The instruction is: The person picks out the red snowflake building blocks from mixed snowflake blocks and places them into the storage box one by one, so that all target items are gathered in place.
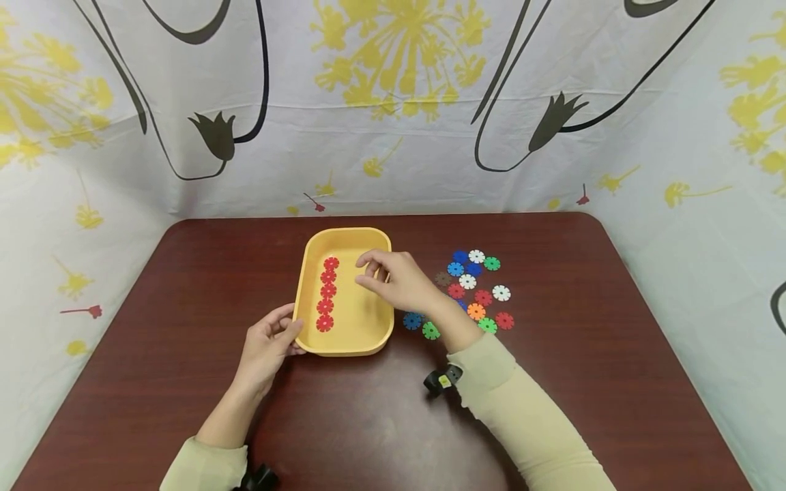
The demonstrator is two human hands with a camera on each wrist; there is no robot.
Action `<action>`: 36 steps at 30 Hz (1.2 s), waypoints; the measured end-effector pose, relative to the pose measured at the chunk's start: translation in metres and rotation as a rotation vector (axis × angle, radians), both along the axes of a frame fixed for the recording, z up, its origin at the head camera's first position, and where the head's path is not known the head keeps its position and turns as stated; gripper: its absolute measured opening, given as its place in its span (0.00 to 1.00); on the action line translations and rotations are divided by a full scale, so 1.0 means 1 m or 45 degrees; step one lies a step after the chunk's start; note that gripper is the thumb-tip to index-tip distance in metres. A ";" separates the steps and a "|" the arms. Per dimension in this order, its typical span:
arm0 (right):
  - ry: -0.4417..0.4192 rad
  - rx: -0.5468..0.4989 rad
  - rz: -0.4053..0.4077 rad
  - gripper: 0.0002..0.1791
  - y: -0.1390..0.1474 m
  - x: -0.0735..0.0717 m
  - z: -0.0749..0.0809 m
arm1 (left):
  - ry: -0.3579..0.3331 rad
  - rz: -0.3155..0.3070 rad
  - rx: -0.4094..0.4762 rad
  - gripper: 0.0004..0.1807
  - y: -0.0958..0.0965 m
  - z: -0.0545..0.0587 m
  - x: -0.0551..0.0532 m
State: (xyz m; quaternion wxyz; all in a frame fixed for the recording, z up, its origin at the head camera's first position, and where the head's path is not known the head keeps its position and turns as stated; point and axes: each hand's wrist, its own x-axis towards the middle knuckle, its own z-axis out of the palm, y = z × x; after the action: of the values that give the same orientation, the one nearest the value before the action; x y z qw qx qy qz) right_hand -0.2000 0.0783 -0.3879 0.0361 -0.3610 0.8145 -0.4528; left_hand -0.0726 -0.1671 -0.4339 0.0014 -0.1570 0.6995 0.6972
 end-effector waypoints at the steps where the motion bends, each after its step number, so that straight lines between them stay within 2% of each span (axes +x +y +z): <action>1: -0.010 -0.012 -0.016 0.09 0.004 -0.001 0.001 | -0.001 -0.001 -0.001 0.22 0.000 0.000 0.000; 6: -0.042 -0.040 -0.061 0.09 0.023 -0.006 0.003 | 0.000 -0.003 0.006 0.22 0.000 0.000 0.000; 12: -0.078 -0.016 -0.095 0.10 0.047 -0.011 0.000 | -0.006 0.001 0.009 0.22 0.001 0.000 0.001; 23: -0.096 0.142 -0.221 0.12 0.087 -0.018 -0.012 | -0.006 0.009 -0.007 0.22 0.001 0.000 0.000; 27: -0.135 0.202 -0.259 0.15 0.098 -0.019 -0.016 | 0.000 0.006 -0.008 0.22 0.001 0.001 0.000; 31: -0.150 0.283 -0.278 0.18 0.108 -0.020 -0.022 | -0.008 0.001 -0.006 0.22 0.001 0.001 0.000; 36: -0.112 0.379 -0.278 0.17 0.122 -0.023 -0.030 | -0.008 -0.004 -0.008 0.22 0.001 0.001 0.000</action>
State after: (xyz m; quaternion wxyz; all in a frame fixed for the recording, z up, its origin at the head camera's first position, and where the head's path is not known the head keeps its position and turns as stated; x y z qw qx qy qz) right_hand -0.2231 0.1999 -0.4181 0.0754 -0.2410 0.9044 -0.3441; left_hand -0.0724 -0.1662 -0.4327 0.0042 -0.1580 0.7021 0.6943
